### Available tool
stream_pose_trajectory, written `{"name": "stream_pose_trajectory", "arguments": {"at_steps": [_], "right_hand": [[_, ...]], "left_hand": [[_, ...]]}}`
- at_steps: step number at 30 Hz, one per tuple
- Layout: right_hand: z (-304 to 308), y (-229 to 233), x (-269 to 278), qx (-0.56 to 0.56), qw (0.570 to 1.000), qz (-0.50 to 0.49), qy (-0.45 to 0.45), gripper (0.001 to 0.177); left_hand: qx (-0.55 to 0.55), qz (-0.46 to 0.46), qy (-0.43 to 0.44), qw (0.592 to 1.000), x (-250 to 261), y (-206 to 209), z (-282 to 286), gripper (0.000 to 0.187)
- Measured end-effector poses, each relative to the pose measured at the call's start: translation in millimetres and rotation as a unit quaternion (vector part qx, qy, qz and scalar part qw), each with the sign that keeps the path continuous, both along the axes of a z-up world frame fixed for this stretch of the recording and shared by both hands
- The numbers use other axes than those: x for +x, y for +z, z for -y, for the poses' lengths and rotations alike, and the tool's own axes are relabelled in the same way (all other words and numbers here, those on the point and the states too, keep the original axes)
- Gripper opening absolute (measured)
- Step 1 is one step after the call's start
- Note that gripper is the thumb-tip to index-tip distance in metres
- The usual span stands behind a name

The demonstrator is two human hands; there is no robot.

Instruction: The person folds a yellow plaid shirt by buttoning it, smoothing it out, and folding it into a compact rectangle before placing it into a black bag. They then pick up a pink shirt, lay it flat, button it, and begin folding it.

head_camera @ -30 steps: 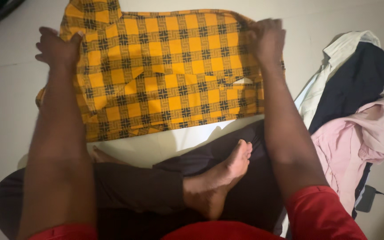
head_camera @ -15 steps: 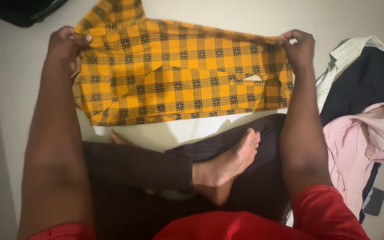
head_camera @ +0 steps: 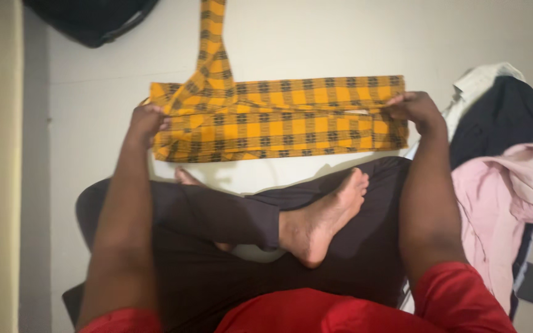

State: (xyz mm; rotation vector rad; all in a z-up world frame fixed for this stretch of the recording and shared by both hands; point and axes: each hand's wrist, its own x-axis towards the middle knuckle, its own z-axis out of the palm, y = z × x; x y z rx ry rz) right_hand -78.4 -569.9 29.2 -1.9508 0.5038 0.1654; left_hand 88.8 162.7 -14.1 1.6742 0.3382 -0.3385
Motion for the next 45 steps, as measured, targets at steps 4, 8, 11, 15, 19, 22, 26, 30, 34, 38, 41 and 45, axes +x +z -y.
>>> {"name": "stream_pose_trajectory", "arguments": {"at_steps": [4,8,11,15,19,22,26,30,34,38,41,45], "right_hand": [[7.6,-10.7,6.4,0.123,0.987,0.004,-0.102,0.018],[7.7,-26.2,12.7,0.048,0.996,0.017,-0.077,0.015],[11.8,-29.8,15.0,0.051,0.995,0.043,-0.079,0.02],[13.1,-21.5,11.9,0.088,0.985,0.121,-0.083,0.038],[8.7,-20.5,11.9,0.082,0.988,0.065,-0.111,0.042],[12.0,-26.8,14.4,0.071,0.988,0.052,-0.125,0.044],[16.3,-30.9,15.3,0.057,0.989,0.076,-0.112,0.043],[9.4,-28.5,11.0,-0.021,0.997,-0.01,-0.069,0.033],[-12.1,-20.2,17.0,-0.291,0.953,0.058,-0.056,0.02],[-57.6,-9.9,33.2,-0.318,0.938,0.137,0.021,0.017],[-92.5,-13.1,39.9,-0.331,0.925,0.162,0.099,0.023],[-115.3,-19.5,46.1,-0.336,0.903,0.153,0.219,0.049]], "left_hand": [[-0.053,-0.001,0.092,0.994,10.7,-3.0,-5.6,0.011],[0.041,0.094,0.084,0.991,10.8,9.0,17.8,0.022],[0.058,0.057,0.053,0.995,19.6,27.2,39.5,0.042],[0.035,0.057,0.084,0.994,21.1,39.2,36.9,0.066],[0.03,0.041,0.082,0.995,12.7,46.4,48.2,0.053],[0.012,0.066,0.049,0.997,9.7,48.8,54.3,0.052],[-0.068,0.081,0.05,0.993,11.3,49.9,49.2,0.054],[0.081,0.126,0.045,0.988,17.0,25.7,37.9,0.058],[0.272,0.247,0.109,0.924,27.5,-14.0,27.1,0.036],[0.187,0.14,0.152,0.96,35.6,-21.0,13.2,0.037],[-0.061,0.095,0.181,0.977,34.0,-18.6,14.6,0.041],[-0.174,0.181,0.142,0.958,34.0,-3.6,8.6,0.055]]}}
